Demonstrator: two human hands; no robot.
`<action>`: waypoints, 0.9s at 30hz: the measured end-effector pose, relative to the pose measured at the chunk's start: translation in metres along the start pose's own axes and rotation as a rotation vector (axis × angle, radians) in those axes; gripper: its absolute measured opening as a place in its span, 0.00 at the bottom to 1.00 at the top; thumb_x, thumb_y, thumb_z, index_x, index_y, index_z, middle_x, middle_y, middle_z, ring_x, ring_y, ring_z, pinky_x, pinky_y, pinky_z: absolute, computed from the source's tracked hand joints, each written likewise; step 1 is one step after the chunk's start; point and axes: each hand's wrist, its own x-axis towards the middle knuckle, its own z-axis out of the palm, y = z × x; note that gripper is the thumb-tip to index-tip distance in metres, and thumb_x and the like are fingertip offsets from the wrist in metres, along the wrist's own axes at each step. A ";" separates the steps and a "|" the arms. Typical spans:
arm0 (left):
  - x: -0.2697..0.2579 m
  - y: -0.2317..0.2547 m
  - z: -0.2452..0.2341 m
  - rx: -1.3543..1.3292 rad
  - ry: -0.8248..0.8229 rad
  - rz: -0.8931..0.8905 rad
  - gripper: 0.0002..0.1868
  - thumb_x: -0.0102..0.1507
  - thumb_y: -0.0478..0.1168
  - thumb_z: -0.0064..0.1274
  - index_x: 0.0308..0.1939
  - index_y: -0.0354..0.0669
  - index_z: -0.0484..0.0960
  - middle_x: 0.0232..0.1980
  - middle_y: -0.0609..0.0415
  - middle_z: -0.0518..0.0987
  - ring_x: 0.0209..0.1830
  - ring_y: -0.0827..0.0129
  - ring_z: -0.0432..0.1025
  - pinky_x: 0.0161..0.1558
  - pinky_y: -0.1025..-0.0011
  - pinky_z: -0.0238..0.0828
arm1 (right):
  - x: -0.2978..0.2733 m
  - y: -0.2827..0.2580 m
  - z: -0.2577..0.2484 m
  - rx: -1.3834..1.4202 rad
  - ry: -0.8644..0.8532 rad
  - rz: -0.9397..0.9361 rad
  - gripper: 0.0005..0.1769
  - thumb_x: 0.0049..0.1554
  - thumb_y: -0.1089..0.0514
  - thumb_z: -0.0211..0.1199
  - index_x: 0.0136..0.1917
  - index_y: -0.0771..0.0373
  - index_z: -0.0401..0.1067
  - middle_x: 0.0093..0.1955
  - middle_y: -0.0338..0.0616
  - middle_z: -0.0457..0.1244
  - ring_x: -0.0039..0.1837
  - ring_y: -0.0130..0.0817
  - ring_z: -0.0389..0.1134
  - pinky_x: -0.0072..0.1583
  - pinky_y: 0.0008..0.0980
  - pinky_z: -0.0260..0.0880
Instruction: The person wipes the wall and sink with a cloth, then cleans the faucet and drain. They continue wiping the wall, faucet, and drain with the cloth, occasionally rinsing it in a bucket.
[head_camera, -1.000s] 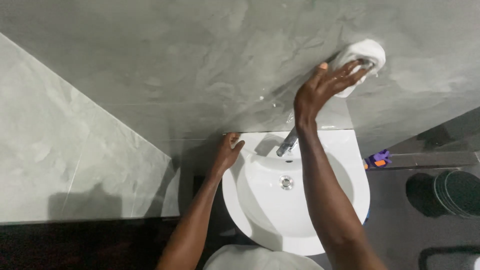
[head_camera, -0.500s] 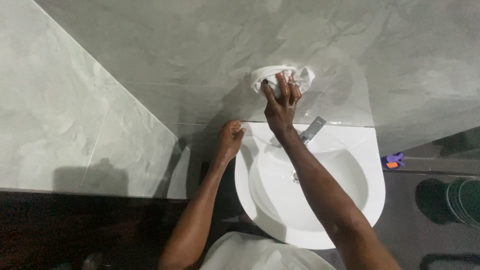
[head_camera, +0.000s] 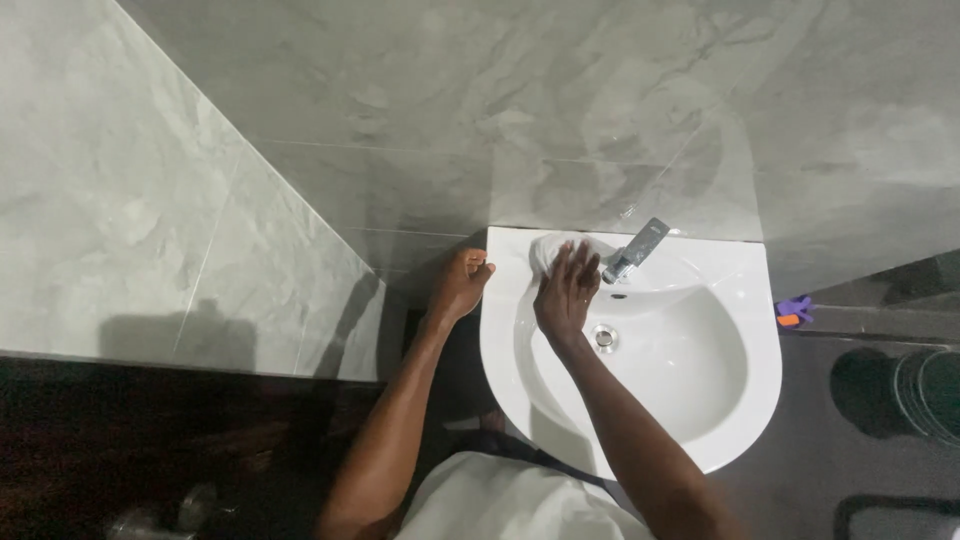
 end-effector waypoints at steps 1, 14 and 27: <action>0.001 0.000 0.001 -0.004 0.004 0.014 0.24 0.66 0.49 0.56 0.60 0.36 0.76 0.60 0.43 0.80 0.61 0.57 0.75 0.61 0.61 0.72 | -0.002 0.005 0.006 0.019 0.009 0.007 0.42 0.63 0.54 0.54 0.83 0.66 0.43 0.85 0.69 0.34 0.83 0.72 0.34 0.76 0.67 0.34; -0.002 -0.007 -0.011 0.009 -0.009 0.002 0.24 0.66 0.49 0.55 0.60 0.37 0.77 0.60 0.43 0.81 0.62 0.57 0.75 0.62 0.62 0.70 | -0.028 -0.031 0.009 0.296 -0.284 -0.382 0.36 0.67 0.39 0.50 0.84 0.50 0.49 0.86 0.55 0.36 0.86 0.60 0.30 0.79 0.66 0.29; 0.015 -0.008 0.049 -0.053 -0.122 0.176 0.18 0.67 0.44 0.57 0.57 0.37 0.77 0.59 0.42 0.79 0.63 0.56 0.74 0.61 0.61 0.71 | -0.107 -0.022 -0.106 0.676 -0.696 -0.429 0.31 0.46 0.75 0.59 0.61 0.57 0.77 0.73 0.54 0.60 0.75 0.58 0.57 0.73 0.49 0.60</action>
